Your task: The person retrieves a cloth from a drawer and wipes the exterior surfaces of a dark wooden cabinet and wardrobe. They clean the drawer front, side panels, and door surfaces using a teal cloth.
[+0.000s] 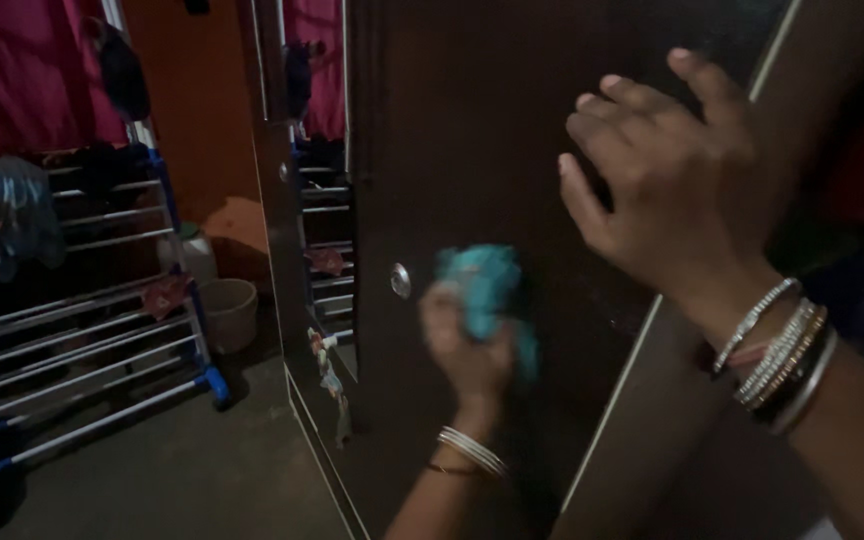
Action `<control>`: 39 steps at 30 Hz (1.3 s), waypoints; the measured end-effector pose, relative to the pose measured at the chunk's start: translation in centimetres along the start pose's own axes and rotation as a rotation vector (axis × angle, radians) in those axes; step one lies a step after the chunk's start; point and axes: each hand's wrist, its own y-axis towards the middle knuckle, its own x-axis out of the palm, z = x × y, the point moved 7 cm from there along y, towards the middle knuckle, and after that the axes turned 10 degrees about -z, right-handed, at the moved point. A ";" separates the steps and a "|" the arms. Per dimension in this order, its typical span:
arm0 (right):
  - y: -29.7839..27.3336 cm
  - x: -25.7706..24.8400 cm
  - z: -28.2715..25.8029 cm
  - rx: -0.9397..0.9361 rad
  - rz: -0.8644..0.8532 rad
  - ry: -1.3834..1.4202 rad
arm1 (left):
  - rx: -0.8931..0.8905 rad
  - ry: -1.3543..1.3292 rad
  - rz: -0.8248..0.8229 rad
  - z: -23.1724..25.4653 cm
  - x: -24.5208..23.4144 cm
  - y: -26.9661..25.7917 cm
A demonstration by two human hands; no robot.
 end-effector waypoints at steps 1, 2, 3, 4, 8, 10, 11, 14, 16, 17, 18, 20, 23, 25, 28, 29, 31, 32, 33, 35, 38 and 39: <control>0.2 -0.2 -0.4 -0.005 -0.011 -0.081 | -0.294 0.109 0.055 -3.0 -1.1 0.4; 0.4 -0.3 -0.7 -0.008 -0.029 -0.158 | -0.590 0.217 0.111 -5.3 -1.9 0.1; 0.6 -0.3 -1.0 -0.011 -0.047 -0.234 | -0.518 0.261 0.123 -5.2 -1.7 0.4; 0.8 -0.3 -1.0 -0.014 -0.058 -0.315 | -0.440 0.300 0.139 -4.8 -1.0 1.1; 1.2 -0.1 -1.0 -0.001 -0.135 -0.301 | -0.074 0.247 0.035 -1.0 2.3 1.1; 1.0 0.0 -1.1 -0.005 -0.137 -0.315 | -0.045 0.191 0.087 -0.5 1.6 1.4; 0.9 0.2 -1.1 -0.011 -0.148 -0.318 | -0.030 0.164 0.111 -0.3 1.2 1.6; 0.5 1.0 -1.0 -0.020 -0.186 -0.333 | -0.307 0.225 0.132 -1.8 0.3 2.4; 0.5 1.6 -1.0 -0.030 -0.212 -0.352 | -0.277 0.264 0.132 -1.0 0.7 2.8; 0.6 2.0 -1.0 -0.034 -0.244 -0.383 | -0.258 0.281 0.131 -0.5 1.1 3.2; 0.6 2.4 -1.0 -0.044 -0.277 -0.415 | -0.163 0.250 0.107 0.5 1.8 3.4; 0.9 3.1 -1.2 -0.044 -0.333 -0.464 | 0.033 0.186 0.065 2.5 2.9 4.2; 1.4 4.2 -2.0 -0.051 -0.453 -0.520 | 0.121 0.261 0.158 3.1 1.8 5.7; 2.0 5.6 -2.6 -0.091 -0.586 -0.583 | -0.220 0.303 0.204 -0.1 0.5 7.6; 3.5 6.9 -4.6 -0.173 -0.711 -0.505 | -0.290 0.338 0.212 -2.1 -0.5 8.7; 4.4 7.1 -5.1 -0.170 -0.721 -0.489 | -0.231 0.339 0.203 -2.1 -0.5 9.6; 4.8 7.9 -6.0 -0.177 -0.761 -0.459 | -0.035 0.264 0.182 -1.7 0.4 10.4; 5.0 8.0 -6.2 -0.175 -0.749 -0.463 | 0.057 0.221 0.170 -1.4 0.7 10.5; 5.2 8.2 -6.4 -0.174 -0.737 -0.467 | -0.034 0.219 0.190 -2.1 0.5 10.7; 5.2 8.5 -6.7 -0.179 -0.739 -0.463 | -0.221 0.230 0.215 -3.7 -0.8 11.8; 5.2 8.5 -6.5 -0.185 -0.762 -0.470 | -0.575 0.259 0.158 -5.8 -1.0 12.3; 5.3 8.4 -6.4 -0.183 -0.764 -0.477 | -0.426 0.259 0.165 -4.9 -0.7 13.3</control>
